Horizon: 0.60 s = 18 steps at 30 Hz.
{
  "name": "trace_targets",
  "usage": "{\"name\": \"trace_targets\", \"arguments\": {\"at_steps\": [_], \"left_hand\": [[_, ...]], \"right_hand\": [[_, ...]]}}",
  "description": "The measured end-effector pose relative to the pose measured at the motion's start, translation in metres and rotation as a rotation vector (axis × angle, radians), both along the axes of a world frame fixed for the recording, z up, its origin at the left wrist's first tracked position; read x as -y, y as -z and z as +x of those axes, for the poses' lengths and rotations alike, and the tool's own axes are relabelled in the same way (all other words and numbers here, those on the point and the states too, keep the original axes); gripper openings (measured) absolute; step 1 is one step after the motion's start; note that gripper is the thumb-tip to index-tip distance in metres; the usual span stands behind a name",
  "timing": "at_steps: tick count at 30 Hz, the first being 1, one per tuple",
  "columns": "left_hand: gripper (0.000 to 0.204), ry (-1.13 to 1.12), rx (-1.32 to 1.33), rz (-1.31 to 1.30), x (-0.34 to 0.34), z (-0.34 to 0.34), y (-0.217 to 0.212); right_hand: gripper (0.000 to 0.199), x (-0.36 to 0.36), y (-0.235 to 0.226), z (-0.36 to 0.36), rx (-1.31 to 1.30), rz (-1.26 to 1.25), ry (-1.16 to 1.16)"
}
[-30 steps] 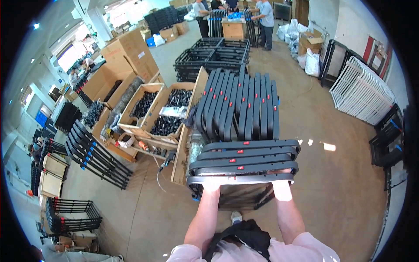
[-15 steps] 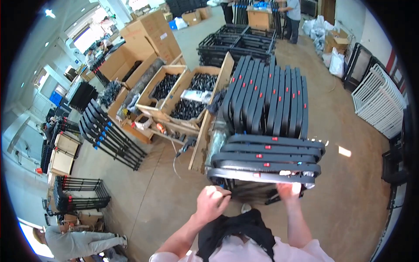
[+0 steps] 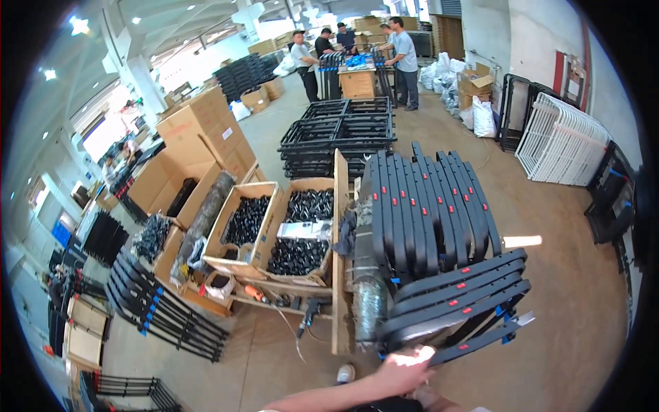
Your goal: Assemble components of a lawnmower frame by attaching cables, plastic housings, and securing them with screws.
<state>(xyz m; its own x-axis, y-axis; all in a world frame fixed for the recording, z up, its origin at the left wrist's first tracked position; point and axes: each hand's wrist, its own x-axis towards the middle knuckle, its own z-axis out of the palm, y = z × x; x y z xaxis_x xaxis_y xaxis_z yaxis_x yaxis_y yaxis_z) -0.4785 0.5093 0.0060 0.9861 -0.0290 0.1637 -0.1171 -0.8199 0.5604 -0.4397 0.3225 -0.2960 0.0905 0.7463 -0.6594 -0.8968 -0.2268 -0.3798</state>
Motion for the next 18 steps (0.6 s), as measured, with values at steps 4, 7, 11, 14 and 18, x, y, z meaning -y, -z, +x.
{"name": "trace_targets", "arguments": {"at_steps": [4, 7, 11, 14, 18], "left_hand": [[0.041, 0.144, -0.219, -0.024, 0.002, 0.003, 0.018], [0.039, 0.233, -0.050, -0.103, -0.013, -0.014, 0.027], [0.040, 0.336, -0.040, -0.150, -0.050, -0.038, 0.025], [0.040, 0.395, -0.103, -0.200, -0.083, -0.053, 0.024], [0.038, 0.435, 0.015, -0.271, -0.136, -0.074, 0.007]], "right_hand": [[0.029, -0.071, 0.005, -0.033, 0.001, -0.064, 0.217], [0.029, -0.127, 0.012, -0.056, 0.005, -0.098, 0.403], [0.029, -0.171, 0.026, -0.093, -0.003, -0.159, 0.697], [0.029, -0.186, 0.029, -0.123, -0.010, -0.219, 0.969], [0.029, -0.213, 0.030, -0.171, -0.029, -0.293, 1.340]]}}
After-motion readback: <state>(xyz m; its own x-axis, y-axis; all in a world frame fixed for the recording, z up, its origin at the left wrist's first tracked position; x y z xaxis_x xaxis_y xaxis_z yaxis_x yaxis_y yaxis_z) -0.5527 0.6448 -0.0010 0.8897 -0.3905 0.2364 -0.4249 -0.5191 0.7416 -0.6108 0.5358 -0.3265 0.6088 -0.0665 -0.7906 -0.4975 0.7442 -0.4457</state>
